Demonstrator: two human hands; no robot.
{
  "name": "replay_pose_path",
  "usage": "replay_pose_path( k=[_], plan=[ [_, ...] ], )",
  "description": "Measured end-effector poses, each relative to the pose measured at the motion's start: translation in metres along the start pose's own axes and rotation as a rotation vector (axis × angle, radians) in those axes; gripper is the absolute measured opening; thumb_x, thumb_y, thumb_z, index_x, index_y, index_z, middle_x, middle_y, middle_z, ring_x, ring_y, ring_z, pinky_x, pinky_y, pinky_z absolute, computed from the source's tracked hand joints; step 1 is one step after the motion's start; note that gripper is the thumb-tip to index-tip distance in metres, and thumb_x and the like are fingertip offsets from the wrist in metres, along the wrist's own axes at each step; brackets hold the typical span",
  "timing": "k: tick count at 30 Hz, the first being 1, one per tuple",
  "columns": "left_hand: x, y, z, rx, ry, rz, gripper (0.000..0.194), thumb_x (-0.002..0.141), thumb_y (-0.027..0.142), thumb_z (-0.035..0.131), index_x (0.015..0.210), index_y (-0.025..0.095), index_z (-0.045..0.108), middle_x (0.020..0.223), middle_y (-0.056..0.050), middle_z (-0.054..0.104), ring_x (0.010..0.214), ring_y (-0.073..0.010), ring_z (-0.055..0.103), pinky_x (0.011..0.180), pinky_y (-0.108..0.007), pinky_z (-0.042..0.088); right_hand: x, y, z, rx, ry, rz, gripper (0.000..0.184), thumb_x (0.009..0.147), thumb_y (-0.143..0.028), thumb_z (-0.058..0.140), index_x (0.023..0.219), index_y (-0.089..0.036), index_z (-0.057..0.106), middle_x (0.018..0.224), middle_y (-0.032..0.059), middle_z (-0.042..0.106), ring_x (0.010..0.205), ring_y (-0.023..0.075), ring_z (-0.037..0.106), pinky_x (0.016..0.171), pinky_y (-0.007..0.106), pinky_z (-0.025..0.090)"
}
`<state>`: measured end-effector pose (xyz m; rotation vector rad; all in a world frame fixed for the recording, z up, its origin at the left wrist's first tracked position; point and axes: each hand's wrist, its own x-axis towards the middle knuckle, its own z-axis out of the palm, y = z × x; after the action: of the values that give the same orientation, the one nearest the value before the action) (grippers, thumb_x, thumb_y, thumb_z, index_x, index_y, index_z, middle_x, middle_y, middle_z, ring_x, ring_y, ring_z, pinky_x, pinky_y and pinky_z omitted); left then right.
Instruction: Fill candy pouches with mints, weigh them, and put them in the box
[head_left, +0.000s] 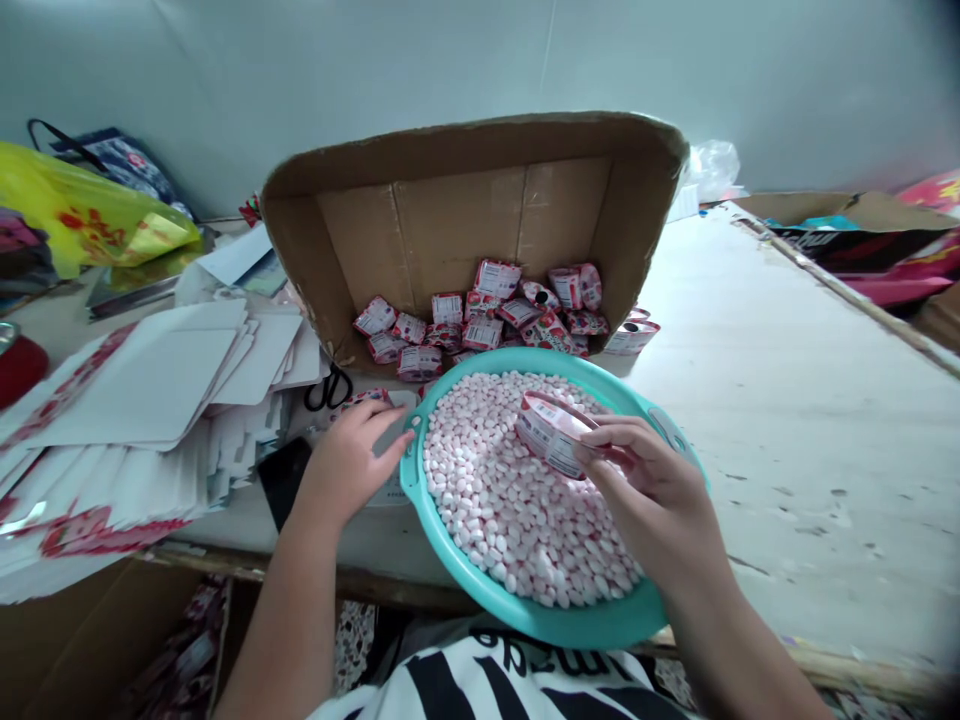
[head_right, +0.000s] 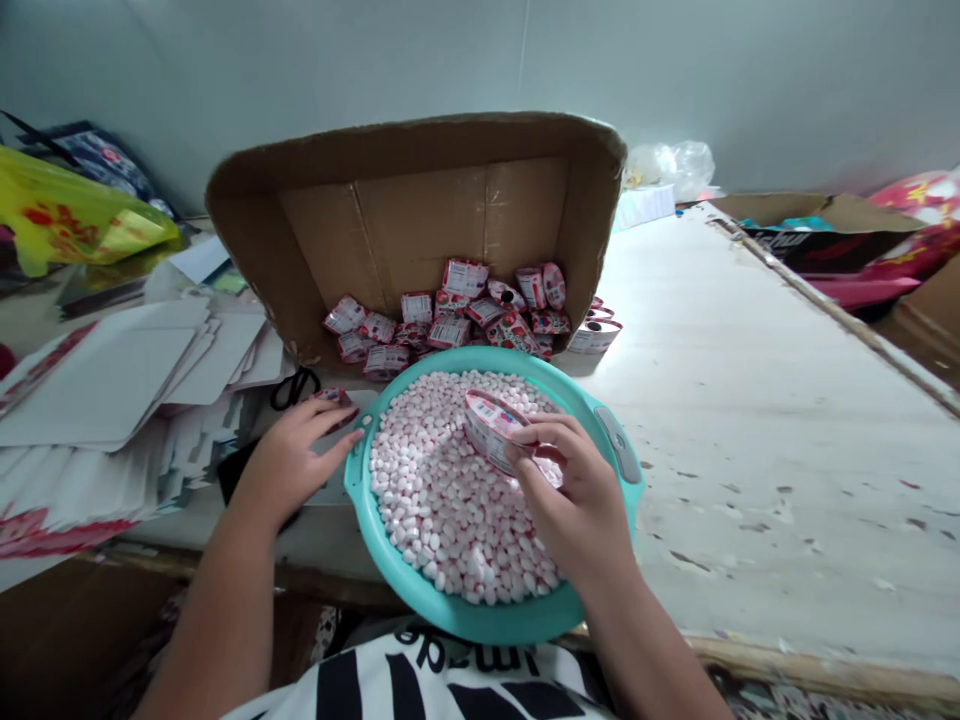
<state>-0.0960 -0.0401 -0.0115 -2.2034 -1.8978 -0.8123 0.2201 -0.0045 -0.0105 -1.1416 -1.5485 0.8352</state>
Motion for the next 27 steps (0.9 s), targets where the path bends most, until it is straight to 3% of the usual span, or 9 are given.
replay_pose_path(
  k=[4,9,13,16,21,25,27],
  plan=[
    [0.013,0.002,0.002,0.012,-0.192,0.016,0.03,0.1,0.034,0.051,0.109,0.02,0.076,0.102,-0.008,0.074,0.093,-0.0229,0.07,0.084,-0.034,0.056,-0.001,0.0,-0.001,-0.002,0.001,-0.014,0.006,0.087,-0.03,0.069,0.086,-0.024,0.07,0.1,0.0066,0.066,0.104,0.0223,0.064,0.081,0.033,0.058],
    [0.023,0.002,-0.002,0.043,-0.237,0.078,0.027,0.099,0.025,0.05,0.099,0.019,0.077,0.094,-0.006,0.073,0.086,-0.0211,0.069,0.079,-0.032,0.054,-0.002,0.002,-0.001,0.003,-0.017,-0.012,0.006,0.088,-0.03,0.068,0.086,-0.025,0.071,0.102,0.0066,0.066,0.104,0.0216,0.064,0.081,0.032,0.057],
    [0.031,0.012,-0.006,0.123,-0.172,0.132,0.027,0.1,0.025,0.049,0.095,0.018,0.075,0.089,-0.007,0.071,0.082,-0.0207,0.067,0.073,-0.032,0.05,-0.003,0.005,-0.003,0.031,-0.034,-0.011,0.003,0.089,-0.028,0.068,0.09,-0.026,0.07,0.106,0.0062,0.065,0.109,0.0217,0.062,0.082,0.031,0.057],
    [0.038,0.026,-0.008,0.026,-0.112,0.138,0.024,0.101,0.027,0.052,0.101,0.018,0.073,0.092,-0.006,0.071,0.084,-0.0193,0.066,0.076,-0.032,0.049,-0.004,0.006,-0.003,0.038,-0.037,-0.015,0.002,0.09,-0.026,0.067,0.091,-0.027,0.07,0.108,0.0057,0.064,0.11,0.0213,0.062,0.082,0.031,0.056],
    [0.049,0.039,-0.014,-0.107,-0.15,0.176,0.026,0.098,0.033,0.059,0.116,0.021,0.073,0.105,-0.006,0.072,0.096,-0.0213,0.066,0.087,-0.037,0.049,-0.004,0.004,-0.004,0.028,-0.034,-0.017,0.003,0.09,-0.025,0.066,0.089,-0.026,0.069,0.107,0.0059,0.064,0.113,0.0218,0.061,0.083,0.031,0.056],
    [0.049,0.024,-0.028,-0.327,-0.017,-0.003,0.023,0.096,0.035,0.062,0.105,0.02,0.077,0.105,-0.006,0.072,0.097,-0.0189,0.067,0.087,-0.032,0.052,-0.004,0.004,-0.004,0.015,-0.029,-0.015,0.003,0.09,-0.024,0.066,0.089,-0.025,0.069,0.105,0.0059,0.064,0.112,0.0211,0.061,0.083,0.03,0.055],
    [0.046,0.017,-0.031,-0.411,-0.03,-0.102,0.021,0.095,0.034,0.062,0.096,0.021,0.079,0.1,-0.005,0.072,0.093,-0.0175,0.068,0.081,-0.028,0.053,-0.003,0.004,-0.003,0.021,-0.03,-0.01,0.002,0.089,-0.025,0.067,0.089,-0.026,0.069,0.104,0.0055,0.065,0.111,0.0202,0.062,0.083,0.029,0.055]
  ],
)
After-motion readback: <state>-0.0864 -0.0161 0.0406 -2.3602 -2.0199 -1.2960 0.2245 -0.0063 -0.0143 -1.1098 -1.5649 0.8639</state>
